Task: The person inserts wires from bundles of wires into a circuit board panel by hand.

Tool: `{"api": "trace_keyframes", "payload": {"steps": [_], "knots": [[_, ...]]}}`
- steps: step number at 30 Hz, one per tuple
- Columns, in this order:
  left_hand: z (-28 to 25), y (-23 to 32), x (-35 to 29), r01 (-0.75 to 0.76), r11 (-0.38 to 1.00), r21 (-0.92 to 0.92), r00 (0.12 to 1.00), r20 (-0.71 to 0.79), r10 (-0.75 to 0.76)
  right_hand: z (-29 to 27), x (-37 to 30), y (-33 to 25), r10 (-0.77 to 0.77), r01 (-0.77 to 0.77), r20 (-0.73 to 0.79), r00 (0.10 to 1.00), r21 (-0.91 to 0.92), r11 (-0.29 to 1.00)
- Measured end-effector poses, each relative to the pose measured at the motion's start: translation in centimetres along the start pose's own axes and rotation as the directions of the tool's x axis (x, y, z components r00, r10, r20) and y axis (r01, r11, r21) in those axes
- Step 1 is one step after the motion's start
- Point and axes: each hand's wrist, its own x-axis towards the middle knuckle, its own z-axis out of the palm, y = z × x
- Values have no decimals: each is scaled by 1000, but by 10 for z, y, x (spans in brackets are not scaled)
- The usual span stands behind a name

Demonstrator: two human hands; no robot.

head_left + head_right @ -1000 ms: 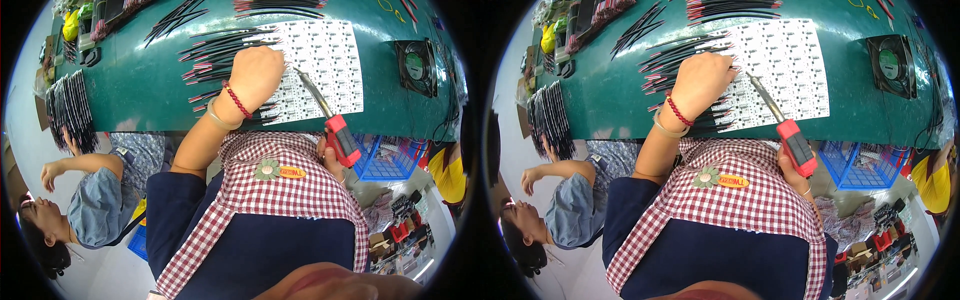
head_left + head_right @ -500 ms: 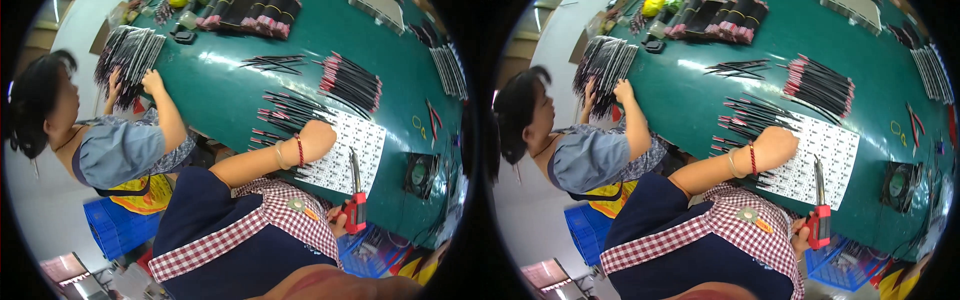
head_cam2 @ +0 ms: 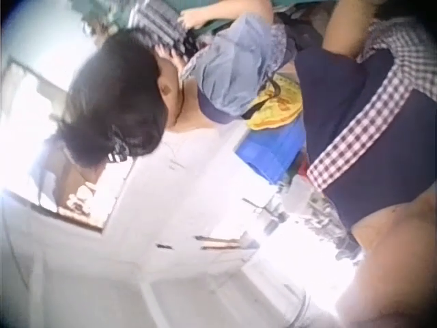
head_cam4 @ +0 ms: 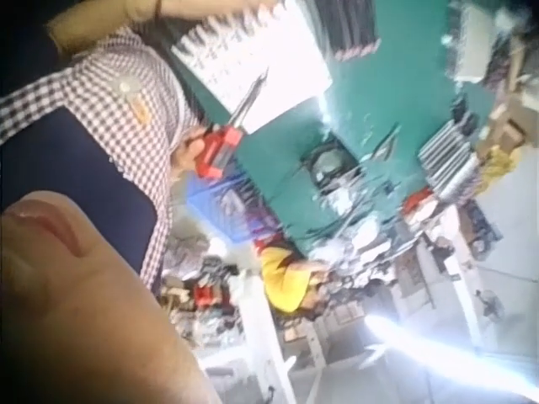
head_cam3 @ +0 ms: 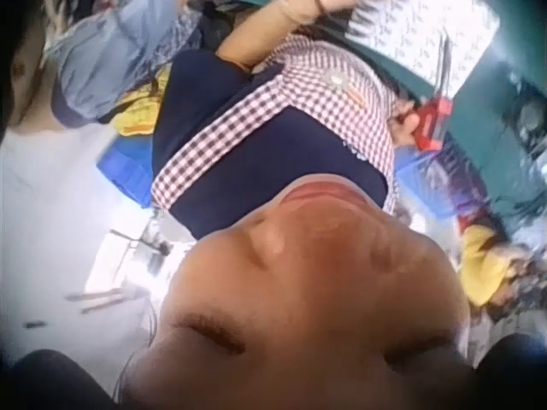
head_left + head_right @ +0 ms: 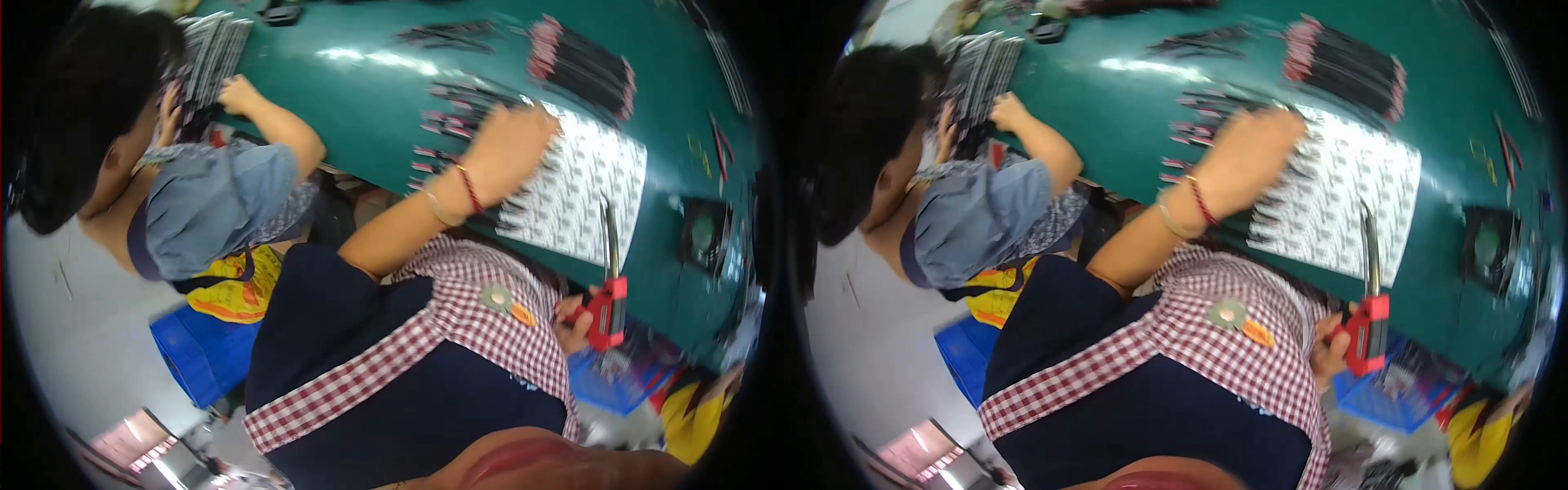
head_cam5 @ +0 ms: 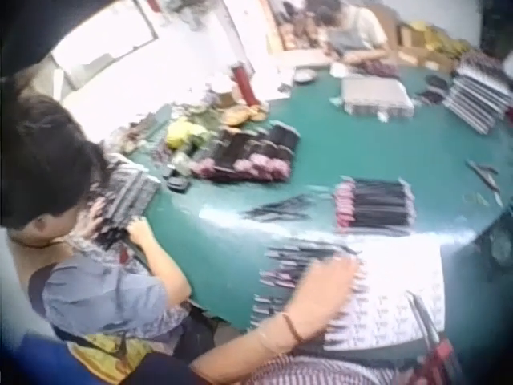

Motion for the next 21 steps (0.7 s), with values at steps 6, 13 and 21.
{"api": "trace_keyframes", "payload": {"steps": [6,13,21], "knots": [[-20,28,-5,202,975,-96,962,-167,-216,4,8,-1,-33,35,33,999,-66,997],[28,40,-17,72,989,-133,997,50,-66,4,-7,-6,81,-80,4,997,-98,992],[29,40,-12,146,989,-33,978,157,-139,6,0,-8,209,-196,55,976,-187,963]]}}
